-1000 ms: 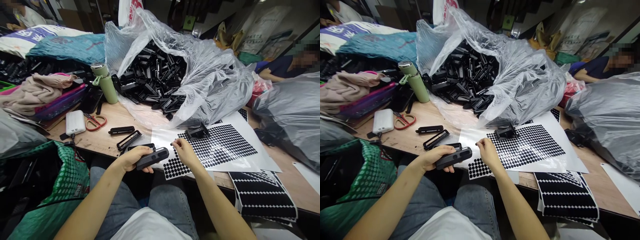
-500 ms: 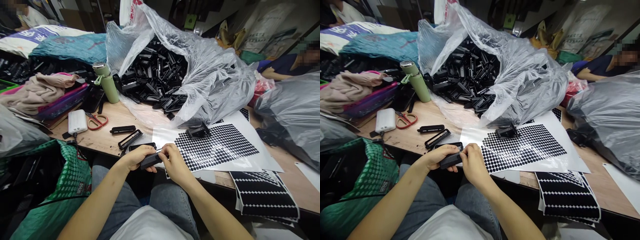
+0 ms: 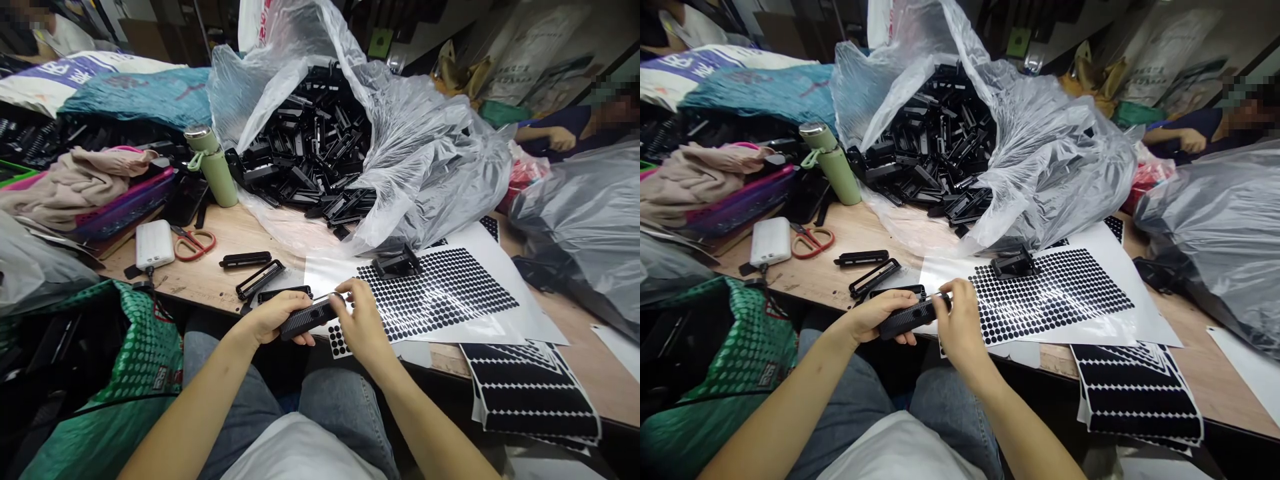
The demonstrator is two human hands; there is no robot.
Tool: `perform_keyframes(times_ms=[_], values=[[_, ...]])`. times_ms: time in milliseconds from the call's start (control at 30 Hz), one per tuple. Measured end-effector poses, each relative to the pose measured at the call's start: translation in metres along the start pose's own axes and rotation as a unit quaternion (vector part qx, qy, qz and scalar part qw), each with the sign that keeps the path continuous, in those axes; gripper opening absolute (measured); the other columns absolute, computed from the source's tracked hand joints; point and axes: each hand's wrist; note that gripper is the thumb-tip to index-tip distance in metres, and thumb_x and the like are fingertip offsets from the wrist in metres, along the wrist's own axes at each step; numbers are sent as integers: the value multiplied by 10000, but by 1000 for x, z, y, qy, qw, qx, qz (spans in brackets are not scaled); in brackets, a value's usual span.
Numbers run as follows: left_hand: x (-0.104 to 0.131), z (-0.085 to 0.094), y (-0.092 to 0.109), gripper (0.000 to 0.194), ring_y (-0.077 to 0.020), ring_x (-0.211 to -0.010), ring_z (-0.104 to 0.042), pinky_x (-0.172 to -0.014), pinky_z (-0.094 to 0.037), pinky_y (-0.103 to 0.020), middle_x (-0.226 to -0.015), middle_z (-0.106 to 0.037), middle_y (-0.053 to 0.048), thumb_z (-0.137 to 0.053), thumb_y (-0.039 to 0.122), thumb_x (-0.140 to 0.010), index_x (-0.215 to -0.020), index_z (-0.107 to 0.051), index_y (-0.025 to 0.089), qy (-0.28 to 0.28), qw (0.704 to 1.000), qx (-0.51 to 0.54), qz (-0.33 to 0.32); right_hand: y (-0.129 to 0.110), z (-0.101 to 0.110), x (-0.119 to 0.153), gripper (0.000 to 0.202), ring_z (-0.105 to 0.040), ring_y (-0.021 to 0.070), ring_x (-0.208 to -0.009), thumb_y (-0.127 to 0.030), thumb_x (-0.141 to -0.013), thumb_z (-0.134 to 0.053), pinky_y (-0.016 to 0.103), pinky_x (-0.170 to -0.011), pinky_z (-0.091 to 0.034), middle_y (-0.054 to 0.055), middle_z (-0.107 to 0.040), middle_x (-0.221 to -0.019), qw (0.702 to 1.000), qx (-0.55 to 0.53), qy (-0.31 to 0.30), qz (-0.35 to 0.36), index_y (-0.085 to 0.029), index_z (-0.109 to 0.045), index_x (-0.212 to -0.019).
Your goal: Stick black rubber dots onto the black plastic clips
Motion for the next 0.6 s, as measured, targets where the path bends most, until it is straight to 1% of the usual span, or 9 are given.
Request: perform_keyframes(times_ms=[67,133,233,333,367,433,533,600], values=[[1,2,0,261,-223,-530,-662,-375,-466,-208,-754,-684,-131,-572,378,-747,-758,-462,141,-15,1000,8,-6,5,10,-2,149,-505,190,-813,-344,-842,-443,335,-716,-409,55,-545,-895,999,-10,28,-40,-212,-512,-854],[1,4,-1,268,-224,-540,-665,-372,-466,-206,-812,-686,-153,-577,380,-745,-751,-458,140,-17,1000,10,-7,10,17,-2,181,-513,181,-748,-372,-846,-430,320,-668,-403,40,-566,-823,997,-18,13,-68,-213,-512,-815],[2,7,-2,260,-221,-546,-666,-367,-458,-193,-849,-685,-169,-557,376,-763,-738,-439,145,-11,1000,8,-10,13,20,2,205,-517,175,-701,-393,-842,-434,305,-622,-395,29,-578,-773,996,-29,-20,-79,-214,-510,-780],[3,7,-3,245,-220,-556,-669,-380,-464,-194,-873,-683,-170,-532,365,-781,-736,-420,151,-14,1000,8,-16,12,16,7,197,-516,171,-705,-384,-846,-430,300,-612,-395,34,-581,-804,997,-21,-21,-76,-213,-516,-800],[3,7,-4,240,-221,-559,-669,-382,-465,-194,-853,-685,-162,-529,362,-784,-740,-420,153,-12,1000,7,-18,11,14,9,185,-515,171,-717,-376,-844,-437,300,-618,-397,38,-578,-827,998,-12,-16,-67,-212,-519,-815],[3,5,-4,234,-220,-551,-667,-382,-462,-189,-742,-684,-130,-525,363,-786,-746,-424,156,6,1000,1,-20,10,10,11,167,-512,173,-750,-362,-834,-461,303,-633,-402,47,-567,-878,999,9,-12,-45,-210,-527,-856],[4,-1,-4,236,-212,-524,-659,-384,-461,-186,-561,-632,-61,-538,369,-778,-746,-427,163,51,998,-5,-26,10,4,11,182,-508,179,-775,-359,-817,-492,310,-643,-412,58,-549,-910,999,20,-10,-34,-203,-532,-901],[4,-5,-4,246,-206,-518,-656,-391,-466,-190,-531,-609,-34,-559,375,-761,-743,-430,167,76,996,-9,-41,11,0,11,187,-506,181,-782,-352,-817,-493,317,-649,-418,65,-543,-917,999,16,0,-32,-199,-530,-917]])
Point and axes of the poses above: each hand's wrist, its own x-axis away from the middle knuckle, its own z-axis out of the back of the hand, y = z × x
